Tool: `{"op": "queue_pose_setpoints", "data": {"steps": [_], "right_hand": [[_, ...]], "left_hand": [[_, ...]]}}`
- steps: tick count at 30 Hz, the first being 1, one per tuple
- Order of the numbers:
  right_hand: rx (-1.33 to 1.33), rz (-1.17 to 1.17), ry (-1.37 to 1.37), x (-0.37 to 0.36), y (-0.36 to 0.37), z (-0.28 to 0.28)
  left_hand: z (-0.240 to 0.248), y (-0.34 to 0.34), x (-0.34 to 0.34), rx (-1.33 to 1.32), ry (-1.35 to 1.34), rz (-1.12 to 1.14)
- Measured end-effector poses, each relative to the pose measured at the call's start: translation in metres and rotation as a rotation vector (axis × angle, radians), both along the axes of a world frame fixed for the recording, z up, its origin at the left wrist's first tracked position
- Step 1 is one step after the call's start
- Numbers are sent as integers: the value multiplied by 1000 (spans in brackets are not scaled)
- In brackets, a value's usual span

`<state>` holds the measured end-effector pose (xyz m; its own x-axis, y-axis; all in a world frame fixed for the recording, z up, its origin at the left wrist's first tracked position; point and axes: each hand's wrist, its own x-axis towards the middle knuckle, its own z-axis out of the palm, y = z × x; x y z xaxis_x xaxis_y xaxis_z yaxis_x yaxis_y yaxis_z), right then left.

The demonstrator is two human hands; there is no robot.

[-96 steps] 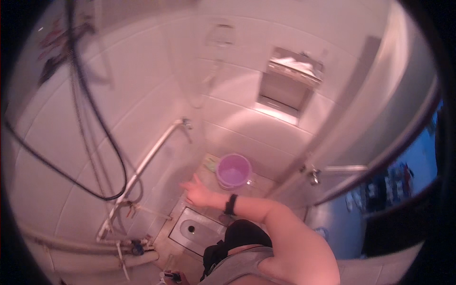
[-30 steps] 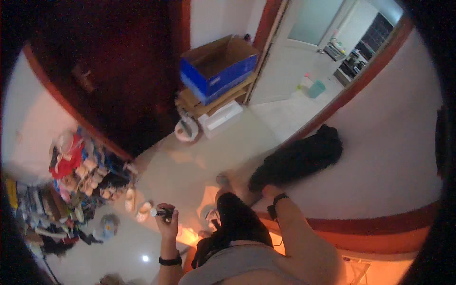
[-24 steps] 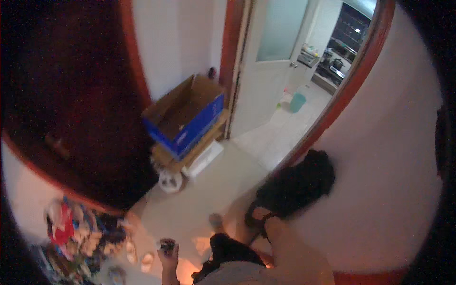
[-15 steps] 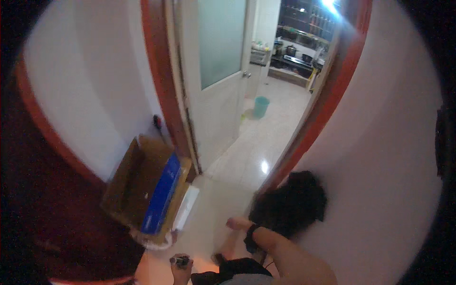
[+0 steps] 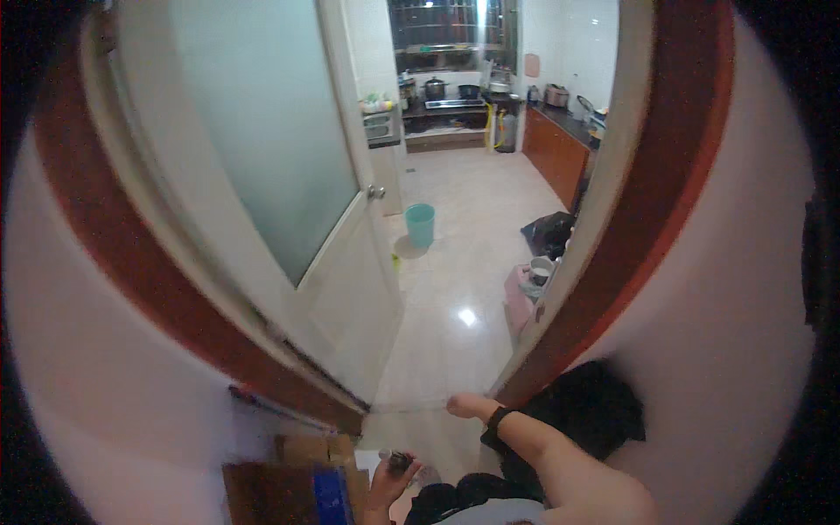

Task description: The person wipes a tube with a cloth, adjusts a shower head by hand, and uses a squeegee to clean a wall-mounted shelf in a bathroom.

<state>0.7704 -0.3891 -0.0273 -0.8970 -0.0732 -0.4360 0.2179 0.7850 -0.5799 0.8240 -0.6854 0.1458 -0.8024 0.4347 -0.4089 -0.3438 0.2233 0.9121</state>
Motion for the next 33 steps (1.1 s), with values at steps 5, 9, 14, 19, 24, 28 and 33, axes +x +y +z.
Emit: {"op": "queue_pose_setpoints", "data": {"steps": [5,9,14,19,24,28,33], "right_hand": [[-194,-192,-53,-56,81,20],[-231,-333,-85,-150,140,25],[-281,-386,31,-279,228,37],[-249,-361,198,-417,307,58],[-131,-279,312,-566,389,116],[-183,-217,417,-699,432,165],[-283,-134,467,-843,457,213]], "left_hand": [[17,77,-122,116,78,-216],[-10,129,-229,-85,205,-384],[11,197,-342,-263,256,-433],[-13,208,-449,-532,505,-491],[-6,250,-539,-45,263,-177],[-74,256,-618,-252,420,-131],[117,375,-646,326,-443,636]]}}
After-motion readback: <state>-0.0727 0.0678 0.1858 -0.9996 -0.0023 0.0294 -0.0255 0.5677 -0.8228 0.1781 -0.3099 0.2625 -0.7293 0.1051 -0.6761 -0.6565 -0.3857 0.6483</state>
